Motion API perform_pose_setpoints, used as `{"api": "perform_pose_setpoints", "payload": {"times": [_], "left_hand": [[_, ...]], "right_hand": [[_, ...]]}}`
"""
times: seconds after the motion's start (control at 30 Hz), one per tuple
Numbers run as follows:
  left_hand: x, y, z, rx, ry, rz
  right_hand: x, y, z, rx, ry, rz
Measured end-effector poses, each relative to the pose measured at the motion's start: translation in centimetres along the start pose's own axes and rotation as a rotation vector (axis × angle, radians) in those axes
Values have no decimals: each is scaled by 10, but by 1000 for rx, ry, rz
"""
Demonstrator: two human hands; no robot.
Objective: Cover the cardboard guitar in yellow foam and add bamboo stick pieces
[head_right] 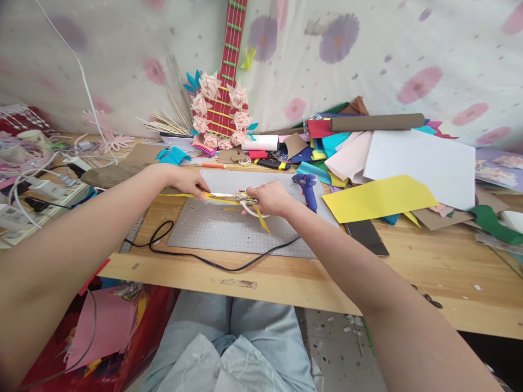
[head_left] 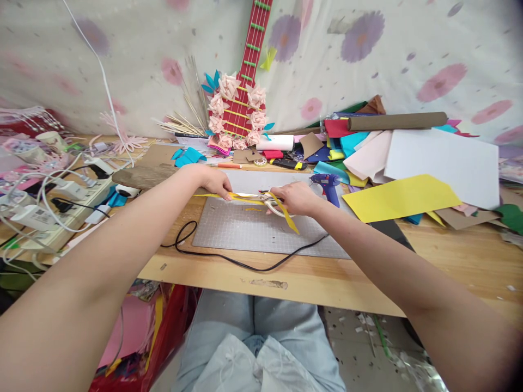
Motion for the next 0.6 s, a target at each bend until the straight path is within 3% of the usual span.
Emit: {"api": "perform_pose_setpoints", "payload": {"times": [0.6], "left_hand": [[0,-2,-2,-9,8,10]], "right_hand": [[1,-1,0,19,3,-14]]}}
Point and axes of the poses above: each hand's wrist, its own z-axis towards the middle knuckle, its own x-axis out of the palm, y = z × x, the point moved 9 cm from there along z, towards the middle knuckle, and after that the axes turned 9 degrees about y, right-handed, at the moved point
